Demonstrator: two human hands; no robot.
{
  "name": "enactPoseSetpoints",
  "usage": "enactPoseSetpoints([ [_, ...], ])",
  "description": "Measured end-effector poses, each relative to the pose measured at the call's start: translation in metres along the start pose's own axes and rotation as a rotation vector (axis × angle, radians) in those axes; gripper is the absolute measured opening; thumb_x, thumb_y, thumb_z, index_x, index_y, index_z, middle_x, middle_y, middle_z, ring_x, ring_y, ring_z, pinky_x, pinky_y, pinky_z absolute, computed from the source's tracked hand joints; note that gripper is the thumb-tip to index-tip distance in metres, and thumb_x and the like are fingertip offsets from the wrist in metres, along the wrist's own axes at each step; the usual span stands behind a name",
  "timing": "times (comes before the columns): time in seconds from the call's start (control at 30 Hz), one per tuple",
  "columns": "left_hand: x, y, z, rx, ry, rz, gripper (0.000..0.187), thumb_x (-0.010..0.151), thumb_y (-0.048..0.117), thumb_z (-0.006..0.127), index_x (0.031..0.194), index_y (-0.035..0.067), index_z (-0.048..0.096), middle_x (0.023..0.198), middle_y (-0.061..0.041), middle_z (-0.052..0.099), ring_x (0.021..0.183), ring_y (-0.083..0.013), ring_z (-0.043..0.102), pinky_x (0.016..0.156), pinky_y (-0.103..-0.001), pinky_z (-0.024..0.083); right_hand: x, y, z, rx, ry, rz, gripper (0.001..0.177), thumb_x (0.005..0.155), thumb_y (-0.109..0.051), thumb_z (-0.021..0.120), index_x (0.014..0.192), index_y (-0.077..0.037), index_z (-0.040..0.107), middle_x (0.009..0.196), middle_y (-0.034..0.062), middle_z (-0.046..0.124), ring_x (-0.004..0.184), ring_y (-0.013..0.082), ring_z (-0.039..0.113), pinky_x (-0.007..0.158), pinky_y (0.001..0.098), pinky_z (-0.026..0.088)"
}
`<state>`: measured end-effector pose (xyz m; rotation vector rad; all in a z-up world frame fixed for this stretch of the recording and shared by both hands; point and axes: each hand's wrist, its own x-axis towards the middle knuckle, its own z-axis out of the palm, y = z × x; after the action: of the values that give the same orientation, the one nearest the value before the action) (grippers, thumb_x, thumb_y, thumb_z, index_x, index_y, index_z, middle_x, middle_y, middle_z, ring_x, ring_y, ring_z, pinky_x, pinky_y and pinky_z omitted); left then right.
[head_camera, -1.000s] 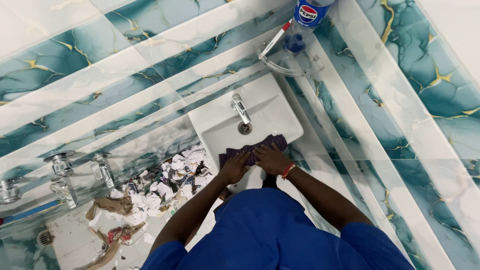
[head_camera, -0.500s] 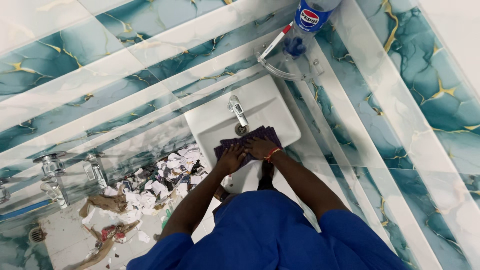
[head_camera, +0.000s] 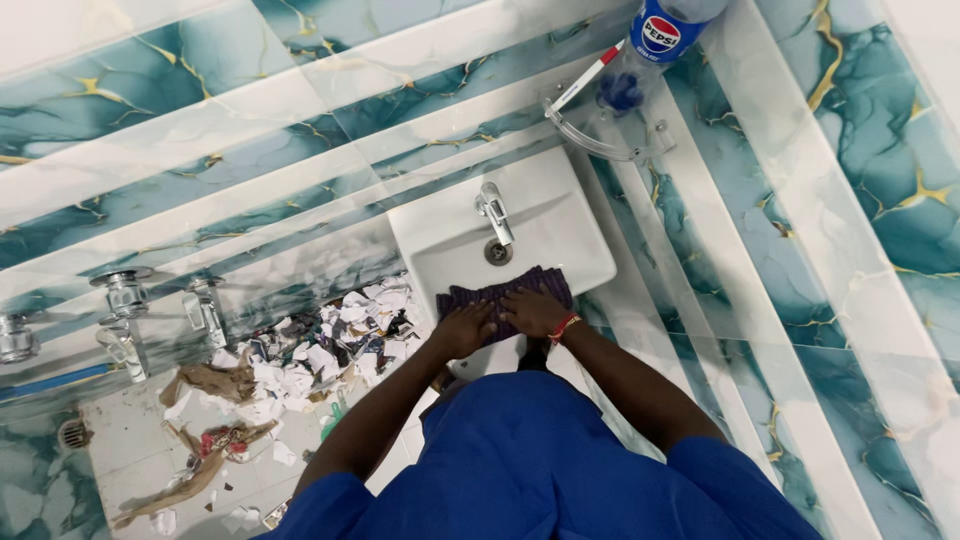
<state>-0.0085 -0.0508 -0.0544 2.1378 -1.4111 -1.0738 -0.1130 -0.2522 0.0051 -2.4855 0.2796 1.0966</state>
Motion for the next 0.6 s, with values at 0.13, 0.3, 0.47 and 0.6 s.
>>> enactPoseSetpoints([
  [0.13,-0.05,-0.001,-0.02,0.19,0.067,0.076,0.071,0.105,0.053,0.032,0.158,0.006,0.039,0.16,-0.018,0.043,0.148,-0.0327,0.039,0.125,-0.05,0.019,-0.017,-0.041,0.011,-0.072,0.023,-0.045,0.078,0.102,-0.064,0.036,0.162,-0.016,0.027,0.17,0.008,0.022,0.158,0.0329,0.015,0.125,0.0623,0.007],
  [0.3,-0.068,0.005,-0.056,0.337,0.032,0.05,0.074,0.104,0.062,0.035,0.152,0.005,0.044,0.156,-0.014,0.046,0.149,-0.0291,0.035,0.126,-0.046,0.011,0.01,-0.066,0.012,-0.114,-0.002,-0.063,0.09,0.094,-0.075,0.042,0.163,-0.02,0.027,0.171,0.0078,0.021,0.158,0.032,0.016,0.125,0.0629,0.009],
  [0.47,-0.049,-0.018,-0.074,0.35,0.02,0.141,0.06,0.104,0.052,0.032,0.141,0.013,0.061,0.152,-0.009,0.054,0.147,-0.0273,0.041,0.128,-0.049,0.012,0.023,-0.055,-0.009,-0.126,-0.11,-0.092,0.104,0.081,-0.084,0.053,0.163,-0.026,0.026,0.172,0.0022,0.017,0.159,0.0291,0.014,0.125,0.0614,0.009],
  [0.6,-0.038,-0.023,-0.07,0.42,0.045,0.145,0.06,0.106,0.05,0.032,0.138,0.012,0.064,0.149,-0.011,0.057,0.146,-0.0284,0.044,0.128,-0.051,0.014,0.014,-0.067,-0.001,-0.136,-0.047,-0.029,0.093,0.09,-0.079,0.047,0.163,-0.025,0.027,0.171,0.0032,0.02,0.158,0.0292,0.017,0.125,0.0614,0.009],
])
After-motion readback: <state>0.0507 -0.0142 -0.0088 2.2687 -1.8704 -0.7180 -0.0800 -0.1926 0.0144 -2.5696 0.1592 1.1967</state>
